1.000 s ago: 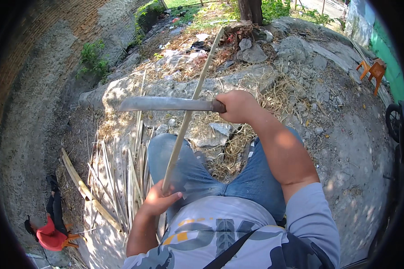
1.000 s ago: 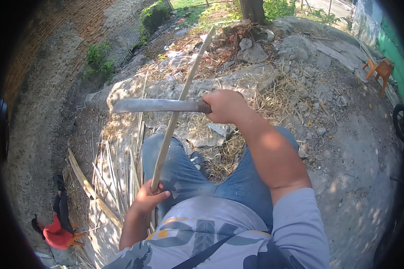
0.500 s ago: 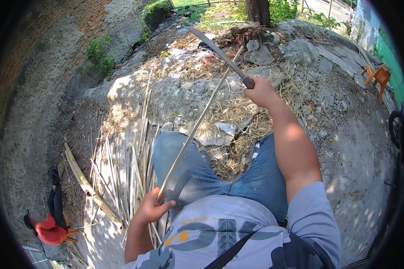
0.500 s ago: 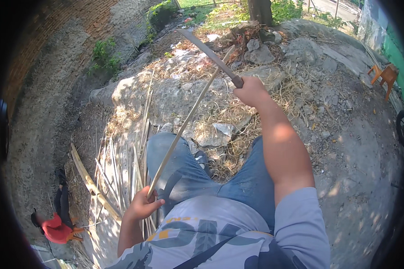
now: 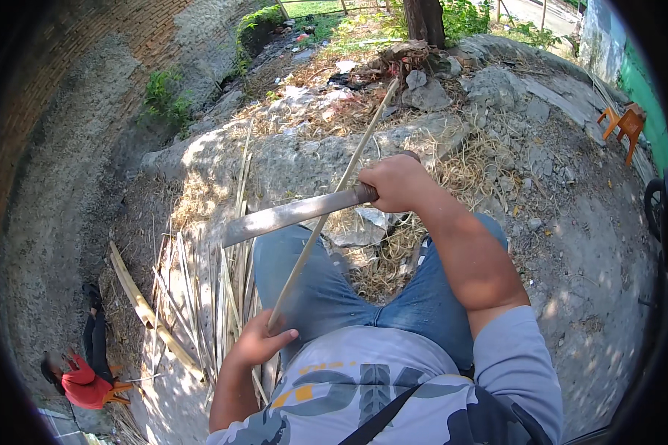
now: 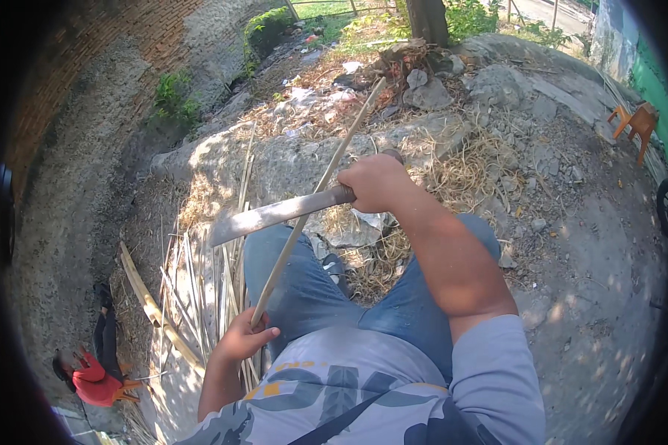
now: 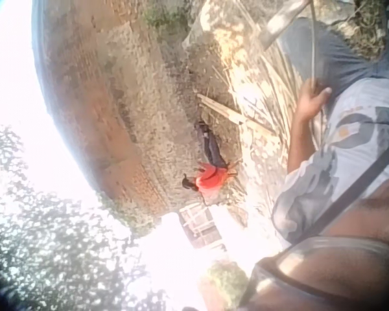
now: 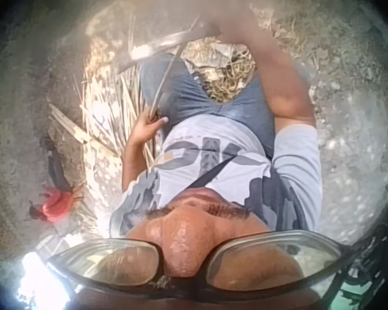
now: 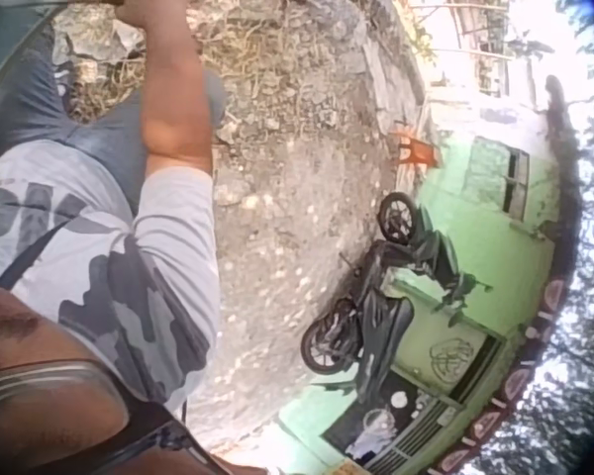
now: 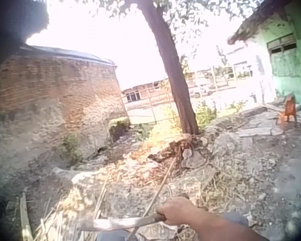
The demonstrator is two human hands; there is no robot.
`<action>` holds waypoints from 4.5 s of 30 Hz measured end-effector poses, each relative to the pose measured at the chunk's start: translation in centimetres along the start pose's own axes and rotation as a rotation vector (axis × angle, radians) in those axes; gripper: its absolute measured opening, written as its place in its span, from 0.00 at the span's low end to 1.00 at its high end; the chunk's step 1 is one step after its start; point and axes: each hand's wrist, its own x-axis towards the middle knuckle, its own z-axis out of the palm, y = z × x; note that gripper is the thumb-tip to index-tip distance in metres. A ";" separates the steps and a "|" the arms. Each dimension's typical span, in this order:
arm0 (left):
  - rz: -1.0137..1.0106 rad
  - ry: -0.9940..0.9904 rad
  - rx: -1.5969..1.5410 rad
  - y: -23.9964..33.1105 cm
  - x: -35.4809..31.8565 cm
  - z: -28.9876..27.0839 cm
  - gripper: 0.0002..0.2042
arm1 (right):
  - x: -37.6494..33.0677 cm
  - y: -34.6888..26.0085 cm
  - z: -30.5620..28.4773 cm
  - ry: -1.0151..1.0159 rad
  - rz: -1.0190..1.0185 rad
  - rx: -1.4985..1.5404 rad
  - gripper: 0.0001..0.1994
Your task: The person shaves bamboo strips using a machete while holding the strips by hand.
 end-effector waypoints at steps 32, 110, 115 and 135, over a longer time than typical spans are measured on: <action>-0.025 -0.025 -0.178 -1.0 1.2 1.0 0.18 | 0.1 0.1 -0.1 -0.153 0.149 0.011 0.10; -0.091 -0.002 -0.109 -1.3 2.1 1.5 0.25 | 0.2 0.4 1.8 -0.188 0.191 0.105 0.12; -0.041 0.055 -0.139 -0.9 1.8 1.0 0.22 | 0.5 -0.3 2.1 -0.087 0.196 0.110 0.11; -0.061 0.147 -0.085 -5.8 -5.3 -5.4 0.18 | -0.2 7.3 1.3 0.343 0.710 0.461 0.15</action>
